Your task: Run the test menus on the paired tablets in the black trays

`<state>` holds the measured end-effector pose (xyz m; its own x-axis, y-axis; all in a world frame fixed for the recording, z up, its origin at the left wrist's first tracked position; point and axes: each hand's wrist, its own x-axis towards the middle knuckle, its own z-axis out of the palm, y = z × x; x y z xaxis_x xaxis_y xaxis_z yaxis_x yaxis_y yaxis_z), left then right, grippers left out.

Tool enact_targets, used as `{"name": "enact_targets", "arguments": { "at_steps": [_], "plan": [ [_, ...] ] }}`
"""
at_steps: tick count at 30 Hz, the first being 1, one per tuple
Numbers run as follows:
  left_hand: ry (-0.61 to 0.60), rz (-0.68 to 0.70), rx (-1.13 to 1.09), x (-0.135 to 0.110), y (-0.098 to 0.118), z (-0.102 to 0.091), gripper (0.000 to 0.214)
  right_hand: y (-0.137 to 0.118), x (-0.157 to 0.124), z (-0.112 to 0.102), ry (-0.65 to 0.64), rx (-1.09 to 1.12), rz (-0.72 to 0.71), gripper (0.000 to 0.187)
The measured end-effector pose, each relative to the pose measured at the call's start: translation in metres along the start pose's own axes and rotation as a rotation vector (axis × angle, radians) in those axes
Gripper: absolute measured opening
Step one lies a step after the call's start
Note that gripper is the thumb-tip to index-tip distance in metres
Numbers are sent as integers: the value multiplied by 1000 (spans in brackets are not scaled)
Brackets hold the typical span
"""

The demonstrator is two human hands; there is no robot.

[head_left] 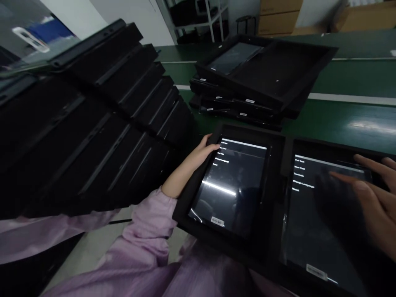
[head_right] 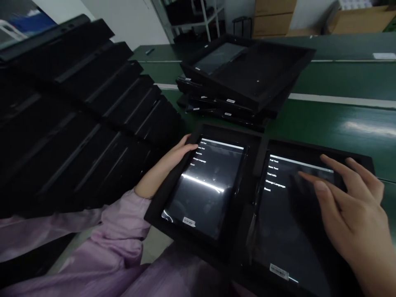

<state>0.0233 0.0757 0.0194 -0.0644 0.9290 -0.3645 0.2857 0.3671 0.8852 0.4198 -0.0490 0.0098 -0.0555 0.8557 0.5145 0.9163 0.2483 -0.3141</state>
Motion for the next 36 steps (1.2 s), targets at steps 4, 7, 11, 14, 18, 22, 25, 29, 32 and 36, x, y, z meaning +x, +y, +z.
{"name": "enact_targets", "arguments": {
  "at_steps": [4,7,11,14,18,22,25,29,32,36],
  "plan": [
    [22,-8,66,4,4,2,69,-8,6,-7,41,36,24,41],
    [9,3,73,2,4,2,72,-14,9,-13,61,32,63,45],
    [25,24,10,2,-1,1,69,-19,9,-16,57,25,66,50],
    [34,33,-16,8,-7,1,68,-18,8,-14,45,16,29,51],
    [40,40,-79,11,-11,1,68,-17,8,-13,-9,11,-87,47],
    [-3,36,-120,-4,-8,0,64,-18,8,-12,-90,24,-220,44],
    [-43,29,-163,-20,-8,-2,64,-17,8,-11,-86,6,-284,48],
    [-79,17,-167,-29,-9,-6,71,-16,8,-10,-38,9,-216,51],
    [-87,15,-100,-26,-10,-7,74,-16,8,-11,1,48,-112,50],
    [-71,42,-111,-19,-14,-6,76,-12,-1,-13,-18,130,109,43]
  ]
}}
